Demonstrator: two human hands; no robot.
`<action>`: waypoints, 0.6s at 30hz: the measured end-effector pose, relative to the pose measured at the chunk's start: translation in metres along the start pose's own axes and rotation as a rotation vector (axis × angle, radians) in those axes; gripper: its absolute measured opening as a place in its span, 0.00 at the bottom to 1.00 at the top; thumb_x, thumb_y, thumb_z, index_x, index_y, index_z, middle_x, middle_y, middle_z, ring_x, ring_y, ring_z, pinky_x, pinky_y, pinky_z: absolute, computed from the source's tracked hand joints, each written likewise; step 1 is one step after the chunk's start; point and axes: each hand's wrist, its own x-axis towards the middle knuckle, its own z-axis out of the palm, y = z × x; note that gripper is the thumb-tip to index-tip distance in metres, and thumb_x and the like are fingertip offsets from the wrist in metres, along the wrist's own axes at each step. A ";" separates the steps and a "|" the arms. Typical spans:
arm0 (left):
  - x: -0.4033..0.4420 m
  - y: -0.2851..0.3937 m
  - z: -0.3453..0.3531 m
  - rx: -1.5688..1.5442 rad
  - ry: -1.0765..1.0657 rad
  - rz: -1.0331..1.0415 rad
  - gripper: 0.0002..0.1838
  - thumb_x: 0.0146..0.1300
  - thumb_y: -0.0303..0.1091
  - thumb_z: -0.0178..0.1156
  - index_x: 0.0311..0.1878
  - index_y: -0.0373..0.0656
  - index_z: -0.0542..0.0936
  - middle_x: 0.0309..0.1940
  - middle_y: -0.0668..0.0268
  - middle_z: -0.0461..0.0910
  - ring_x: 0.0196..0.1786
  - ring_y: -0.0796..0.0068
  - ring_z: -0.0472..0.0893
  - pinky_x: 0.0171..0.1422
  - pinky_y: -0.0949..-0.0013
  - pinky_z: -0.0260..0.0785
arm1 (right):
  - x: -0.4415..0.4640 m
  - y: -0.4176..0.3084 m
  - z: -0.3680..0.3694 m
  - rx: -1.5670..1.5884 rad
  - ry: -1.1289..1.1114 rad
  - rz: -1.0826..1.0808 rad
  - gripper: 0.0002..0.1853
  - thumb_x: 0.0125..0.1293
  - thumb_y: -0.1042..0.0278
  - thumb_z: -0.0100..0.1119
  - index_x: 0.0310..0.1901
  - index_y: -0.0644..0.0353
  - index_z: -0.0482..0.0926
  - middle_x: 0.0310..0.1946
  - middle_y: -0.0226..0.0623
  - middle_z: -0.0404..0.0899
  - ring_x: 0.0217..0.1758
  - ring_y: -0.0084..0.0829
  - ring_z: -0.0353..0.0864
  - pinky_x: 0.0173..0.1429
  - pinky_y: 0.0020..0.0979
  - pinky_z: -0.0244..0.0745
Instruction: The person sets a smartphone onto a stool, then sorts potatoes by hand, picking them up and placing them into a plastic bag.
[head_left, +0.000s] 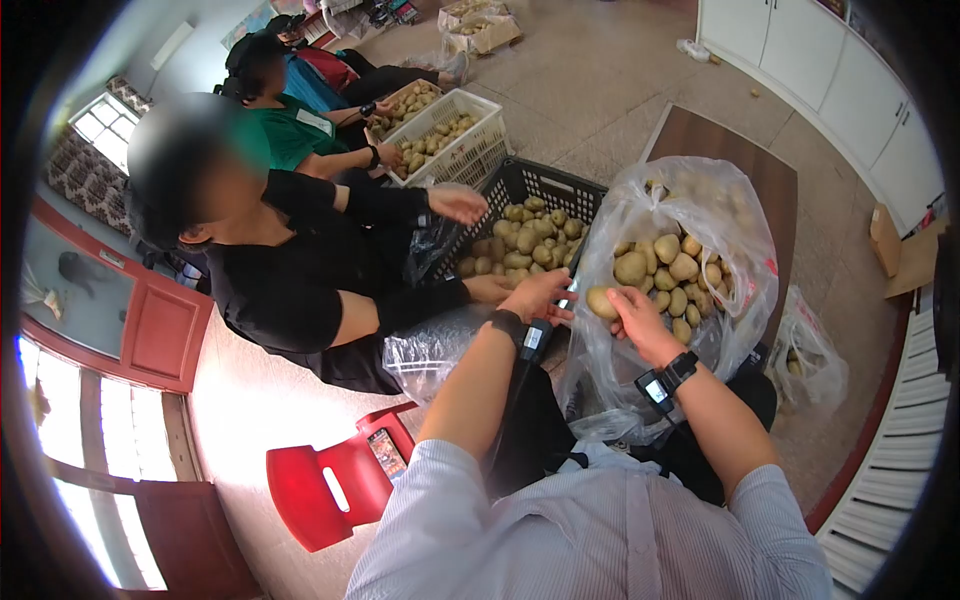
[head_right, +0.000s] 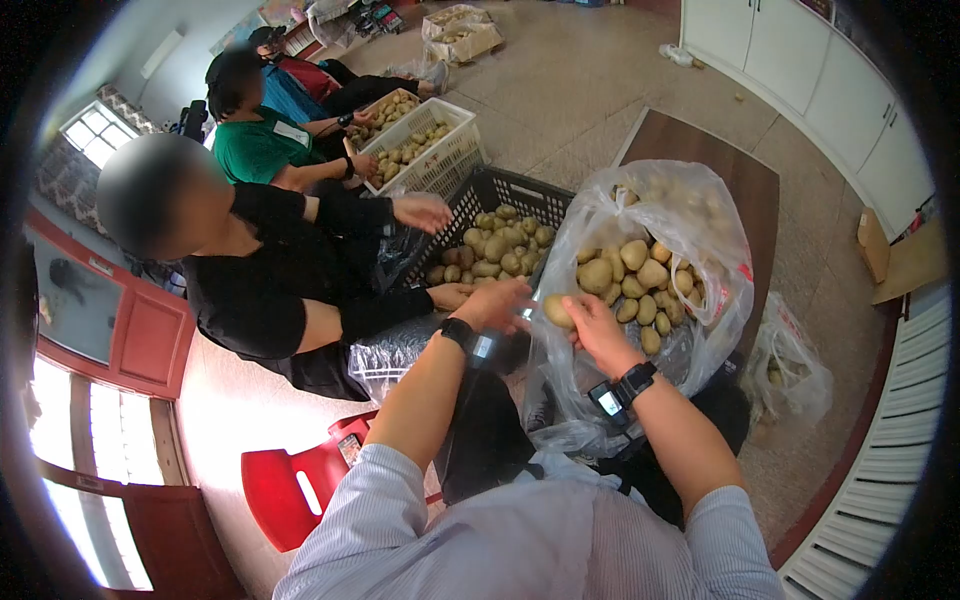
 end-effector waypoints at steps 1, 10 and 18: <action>-0.002 0.001 0.005 0.005 0.000 0.004 0.36 0.70 0.58 0.51 0.70 0.42 0.61 0.67 0.51 0.67 0.56 0.44 0.79 0.50 0.56 0.73 | 0.001 -0.003 0.004 0.002 0.002 -0.006 0.24 0.72 0.49 0.54 0.56 0.64 0.74 0.35 0.32 0.78 0.27 0.21 0.75 0.30 0.24 0.71; -0.022 0.013 0.028 0.025 -0.122 0.062 0.24 0.69 0.52 0.56 0.56 0.43 0.73 0.46 0.59 0.80 0.39 0.62 0.85 0.38 0.65 0.79 | 0.006 -0.015 0.018 -0.421 0.045 -0.290 0.17 0.71 0.57 0.55 0.44 0.66 0.78 0.35 0.48 0.83 0.38 0.43 0.83 0.43 0.38 0.75; 0.000 -0.003 -0.015 -0.370 0.172 0.103 0.20 0.70 0.42 0.58 0.58 0.41 0.71 0.48 0.60 0.77 0.42 0.60 0.82 0.40 0.60 0.80 | 0.012 0.042 -0.040 -1.008 0.305 -0.458 0.12 0.63 0.67 0.57 0.48 0.58 0.77 0.47 0.42 0.77 0.52 0.49 0.75 0.54 0.45 0.72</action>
